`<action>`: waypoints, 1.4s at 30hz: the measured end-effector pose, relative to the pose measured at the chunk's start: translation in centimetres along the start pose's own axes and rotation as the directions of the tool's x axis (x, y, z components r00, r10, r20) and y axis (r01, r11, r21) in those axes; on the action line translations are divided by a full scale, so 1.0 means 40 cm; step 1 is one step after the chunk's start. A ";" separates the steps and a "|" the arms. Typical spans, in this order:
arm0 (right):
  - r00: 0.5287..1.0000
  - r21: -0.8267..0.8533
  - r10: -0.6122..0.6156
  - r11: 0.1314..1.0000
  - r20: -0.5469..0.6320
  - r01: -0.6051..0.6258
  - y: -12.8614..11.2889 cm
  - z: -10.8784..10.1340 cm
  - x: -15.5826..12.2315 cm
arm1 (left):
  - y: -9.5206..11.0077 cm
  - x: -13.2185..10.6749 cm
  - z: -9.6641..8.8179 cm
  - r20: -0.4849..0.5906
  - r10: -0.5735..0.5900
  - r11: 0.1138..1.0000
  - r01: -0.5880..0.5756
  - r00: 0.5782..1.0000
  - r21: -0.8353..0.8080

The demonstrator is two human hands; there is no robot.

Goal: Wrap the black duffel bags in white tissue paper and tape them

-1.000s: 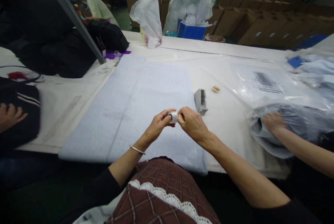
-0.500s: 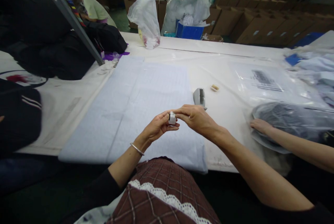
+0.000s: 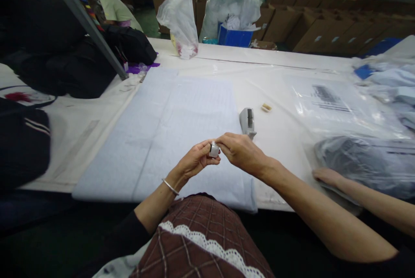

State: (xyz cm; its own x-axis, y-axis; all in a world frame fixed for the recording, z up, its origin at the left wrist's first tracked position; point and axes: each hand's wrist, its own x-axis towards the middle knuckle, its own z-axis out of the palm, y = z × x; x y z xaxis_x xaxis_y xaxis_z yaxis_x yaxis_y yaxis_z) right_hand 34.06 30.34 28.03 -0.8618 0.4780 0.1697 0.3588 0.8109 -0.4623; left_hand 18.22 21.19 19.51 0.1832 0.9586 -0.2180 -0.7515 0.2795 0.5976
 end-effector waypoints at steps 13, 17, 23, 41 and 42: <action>0.973 0.205 0.169 0.958 0.160 -0.200 0.003 -0.037 0.011 | -0.004 0.005 -0.007 0.072 -0.075 0.996 0.078 0.995 -0.041; 0.971 0.132 0.110 0.981 0.212 -0.140 0.012 -0.040 0.007 | -0.011 0.003 -0.006 0.079 -0.091 0.996 0.092 0.993 -0.013; 0.975 0.118 0.092 0.986 0.200 -0.117 0.012 -0.041 -0.004 | -0.016 -0.002 -0.002 0.102 -0.107 0.994 0.109 0.989 -0.018; 0.965 0.321 0.201 0.915 0.166 -0.246 0.014 -0.035 -0.031 | -0.018 -0.005 0.013 0.132 -0.134 0.986 0.145 0.982 -0.078; 0.968 0.354 0.171 0.907 0.183 -0.227 0.014 -0.040 -0.032 | -0.014 -0.004 0.012 0.137 -0.146 0.983 0.159 0.980 -0.089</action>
State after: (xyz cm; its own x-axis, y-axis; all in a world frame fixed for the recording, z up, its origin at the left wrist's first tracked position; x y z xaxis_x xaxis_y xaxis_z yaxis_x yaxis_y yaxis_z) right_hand 35.92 30.72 28.95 -0.8384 0.5399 -0.0742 0.3945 0.5072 -0.7662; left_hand 18.93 20.91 19.56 0.3760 0.9060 -0.1946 -0.7662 0.4221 0.4845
